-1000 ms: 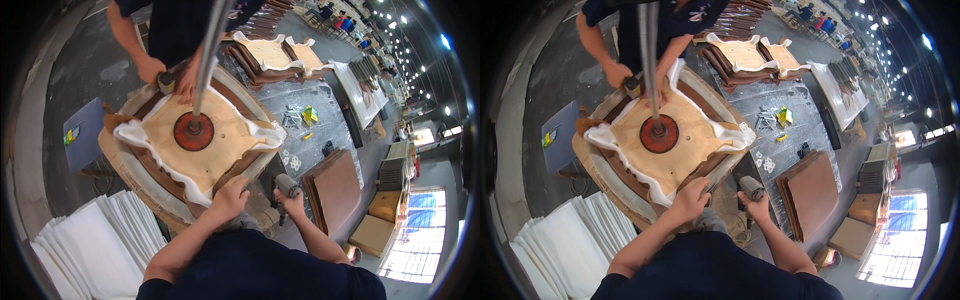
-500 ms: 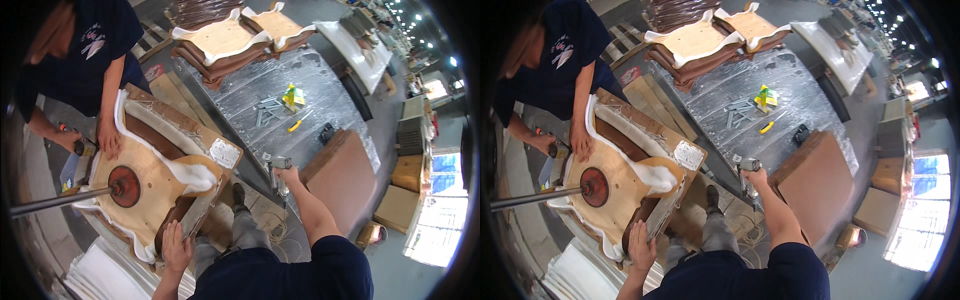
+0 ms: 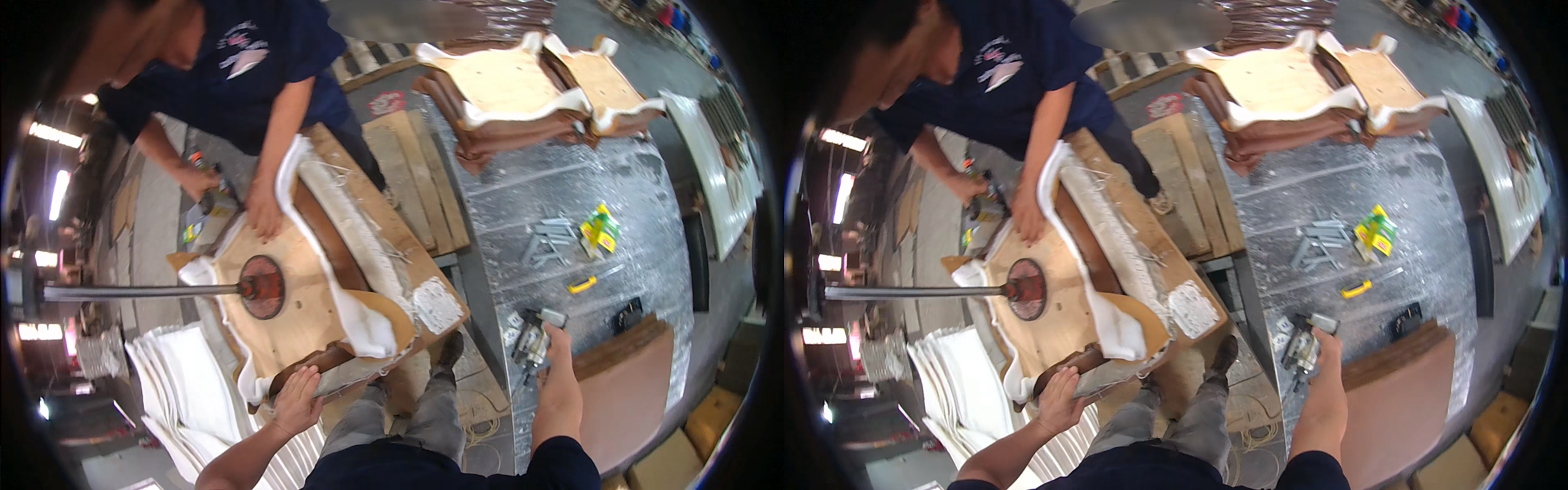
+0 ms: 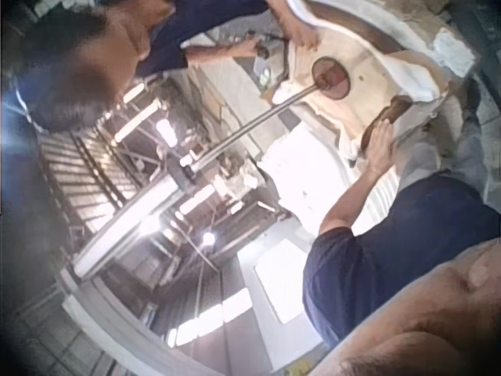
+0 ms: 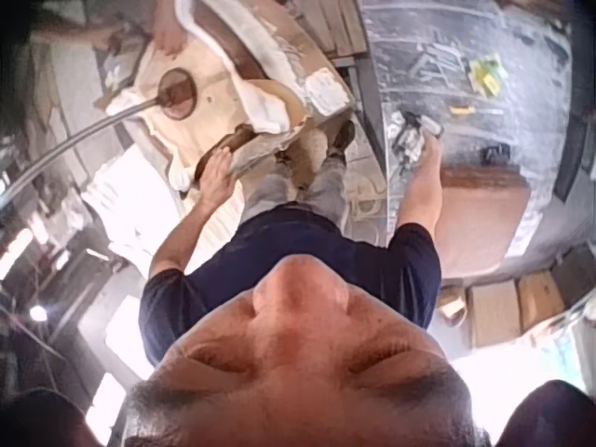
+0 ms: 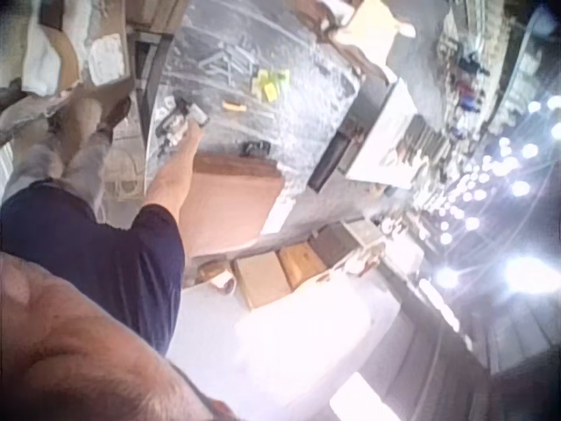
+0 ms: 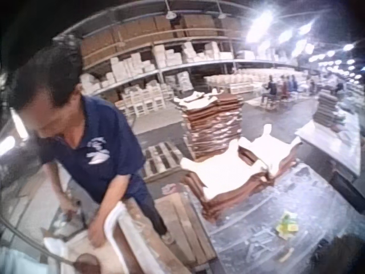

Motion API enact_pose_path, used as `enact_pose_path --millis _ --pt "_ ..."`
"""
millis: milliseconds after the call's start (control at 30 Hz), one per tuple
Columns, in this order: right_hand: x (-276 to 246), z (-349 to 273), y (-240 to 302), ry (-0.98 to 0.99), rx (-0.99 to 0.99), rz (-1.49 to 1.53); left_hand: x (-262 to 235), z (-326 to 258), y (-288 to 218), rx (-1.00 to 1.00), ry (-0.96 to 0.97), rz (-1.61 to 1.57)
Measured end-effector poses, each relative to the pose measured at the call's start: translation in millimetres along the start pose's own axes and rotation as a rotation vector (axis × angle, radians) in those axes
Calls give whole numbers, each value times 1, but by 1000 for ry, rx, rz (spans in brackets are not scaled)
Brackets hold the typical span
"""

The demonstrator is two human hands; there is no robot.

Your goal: The person assembles a chair seat by placing a white fabric layer over a wooden base, then using a pneumatic staple gun to secure the fabric around the edges. The person repeats this process with multiple seat units, handling fabric, wooden bases, and a brown leather-like cover.

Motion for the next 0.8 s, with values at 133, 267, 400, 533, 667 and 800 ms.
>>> enact_pose_path --millis 133,267,400,533,667,800 --pt "-32 16 -1 -72 18 -125 2 -9 10 -24 11 -58" --pt "-23 -39 13 -490 -75 -561 1 -14 9 -9 17 -47" --pt "51 -100 48 -231 -358 -454 2 -28 11 9 -38 -83" --pt "155 -159 76 128 -639 -412 -2 -24 12 28 -108 -152" --pt "273 -243 55 369 -761 -542 0 -38 9 -39 -142 -172" --pt "291 -261 66 151 -1022 -805 -11 -21 5 -2 -218 -209"
Point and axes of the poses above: each hand's wrist, its own z-axis towards the middle knuckle, its own x-axis out of the palm, y = z × x, the point moved 8 cm from there along z, towards the middle knuckle, and after that the axes turned 1 degree about z, right-handed, at the moved point
